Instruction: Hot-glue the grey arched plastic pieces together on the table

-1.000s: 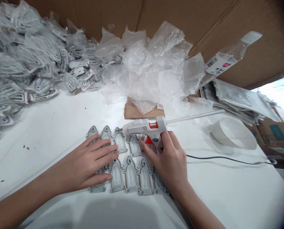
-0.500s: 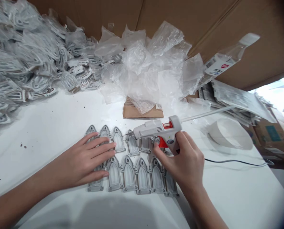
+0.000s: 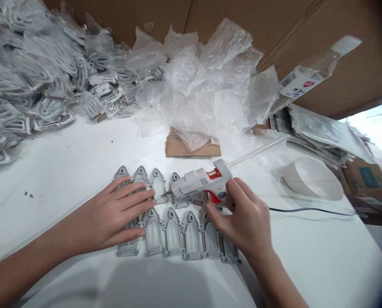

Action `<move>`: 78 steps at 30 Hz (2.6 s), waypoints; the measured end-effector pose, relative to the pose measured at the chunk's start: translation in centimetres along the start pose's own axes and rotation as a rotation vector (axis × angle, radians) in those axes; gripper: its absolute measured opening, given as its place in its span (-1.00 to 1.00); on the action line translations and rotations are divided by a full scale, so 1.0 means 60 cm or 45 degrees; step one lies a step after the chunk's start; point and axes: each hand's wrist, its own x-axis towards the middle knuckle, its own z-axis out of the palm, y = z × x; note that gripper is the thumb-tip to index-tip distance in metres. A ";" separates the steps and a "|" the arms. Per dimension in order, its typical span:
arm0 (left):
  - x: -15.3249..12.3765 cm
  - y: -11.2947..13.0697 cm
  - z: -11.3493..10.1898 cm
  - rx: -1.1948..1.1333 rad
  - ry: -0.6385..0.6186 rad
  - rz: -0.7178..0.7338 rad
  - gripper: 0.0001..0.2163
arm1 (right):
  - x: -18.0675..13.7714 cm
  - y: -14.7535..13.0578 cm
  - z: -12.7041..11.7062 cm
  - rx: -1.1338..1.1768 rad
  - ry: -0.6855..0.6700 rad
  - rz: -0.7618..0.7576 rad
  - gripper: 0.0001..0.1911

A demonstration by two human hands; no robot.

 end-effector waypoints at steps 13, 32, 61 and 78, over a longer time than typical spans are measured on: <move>0.001 0.000 -0.001 0.000 0.005 0.015 -0.60 | -0.001 0.002 0.000 0.062 -0.037 -0.013 -0.66; 0.002 0.001 0.000 -0.037 -0.005 -0.015 -0.60 | 0.001 0.001 -0.003 0.022 -0.012 -0.031 -0.59; 0.000 0.003 -0.003 -0.031 -0.013 -0.020 -0.59 | 0.006 0.001 -0.009 -0.013 -0.010 -0.025 -0.55; -0.002 0.003 -0.003 -0.023 -0.009 -0.018 -0.59 | 0.005 0.008 -0.014 -0.021 -0.013 -0.014 -0.61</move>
